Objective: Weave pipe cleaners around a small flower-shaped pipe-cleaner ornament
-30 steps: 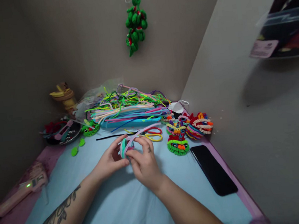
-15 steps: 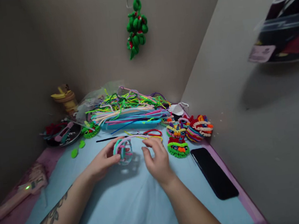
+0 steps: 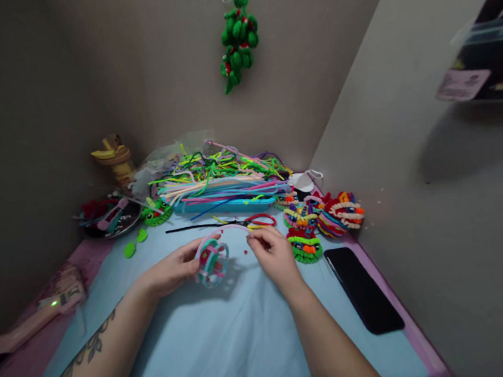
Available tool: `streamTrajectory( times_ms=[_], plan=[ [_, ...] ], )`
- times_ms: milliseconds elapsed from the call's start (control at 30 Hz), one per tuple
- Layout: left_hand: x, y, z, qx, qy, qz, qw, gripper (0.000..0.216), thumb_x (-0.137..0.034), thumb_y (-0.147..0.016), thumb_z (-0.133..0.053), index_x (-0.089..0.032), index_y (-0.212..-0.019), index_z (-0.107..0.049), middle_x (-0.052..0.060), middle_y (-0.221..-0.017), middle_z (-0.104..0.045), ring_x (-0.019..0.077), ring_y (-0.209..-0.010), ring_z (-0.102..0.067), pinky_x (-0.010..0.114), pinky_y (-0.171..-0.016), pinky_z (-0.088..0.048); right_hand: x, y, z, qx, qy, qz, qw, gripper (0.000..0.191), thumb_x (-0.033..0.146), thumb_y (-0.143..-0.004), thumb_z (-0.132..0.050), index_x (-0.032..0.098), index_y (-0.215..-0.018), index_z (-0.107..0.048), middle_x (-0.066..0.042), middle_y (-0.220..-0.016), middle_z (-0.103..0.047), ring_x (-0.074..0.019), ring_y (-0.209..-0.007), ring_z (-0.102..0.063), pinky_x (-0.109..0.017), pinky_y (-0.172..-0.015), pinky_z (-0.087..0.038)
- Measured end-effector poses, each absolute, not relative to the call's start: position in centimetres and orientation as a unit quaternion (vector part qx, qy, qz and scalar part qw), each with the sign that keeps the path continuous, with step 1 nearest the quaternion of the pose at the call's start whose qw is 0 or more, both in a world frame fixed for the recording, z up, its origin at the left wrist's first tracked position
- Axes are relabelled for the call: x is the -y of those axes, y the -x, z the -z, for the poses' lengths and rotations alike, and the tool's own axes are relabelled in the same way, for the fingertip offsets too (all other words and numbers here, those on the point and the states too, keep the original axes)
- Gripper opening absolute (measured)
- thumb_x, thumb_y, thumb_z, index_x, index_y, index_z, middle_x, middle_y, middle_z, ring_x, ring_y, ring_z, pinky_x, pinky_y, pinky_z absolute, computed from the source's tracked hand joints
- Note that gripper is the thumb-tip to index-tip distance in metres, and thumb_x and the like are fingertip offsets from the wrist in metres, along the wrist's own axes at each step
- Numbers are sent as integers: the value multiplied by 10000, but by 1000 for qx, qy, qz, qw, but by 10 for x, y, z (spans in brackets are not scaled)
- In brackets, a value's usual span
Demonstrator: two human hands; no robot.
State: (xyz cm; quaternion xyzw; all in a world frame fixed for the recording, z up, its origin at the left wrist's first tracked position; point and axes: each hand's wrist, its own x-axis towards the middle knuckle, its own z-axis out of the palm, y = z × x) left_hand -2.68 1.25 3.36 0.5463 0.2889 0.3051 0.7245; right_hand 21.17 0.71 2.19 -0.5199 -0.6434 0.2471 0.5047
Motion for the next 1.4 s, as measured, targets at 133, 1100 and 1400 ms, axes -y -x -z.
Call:
streamTrajectory(
  times_ms=[133,1100,1400],
  plan=[
    [-12,25,-33,-283,-601,-243,707,634,-449,-725,-681,-227,-1294,-512,81,-1246,-563,236,-1034,-541,299,-801,-441,-6,-208,-22,560,468,-371,574,157,337,-764,-638,194,-707,-671,-22,-717,-594,-137,-631,-543,-267,-566,-448],
    [-12,15,-23,-303,-657,-263,638,733,-316,-638,-773,-246,-1309,-487,93,-1343,-495,289,-1140,-509,365,-886,-456,1,-193,-24,436,400,-614,523,160,265,-600,-742,183,-665,-621,22,-655,-598,-97,-573,-521,-218,-544,-418],
    [-11,10,-22,-294,-652,-268,645,733,-321,-647,-767,-231,-1312,-473,106,-1327,-500,284,-1131,-509,378,-904,-441,-3,-196,-21,434,402,-603,535,129,270,-561,-744,184,-616,-665,-44,-909,-665,-202,-890,-589,-341,-817,-437]
  ],
)
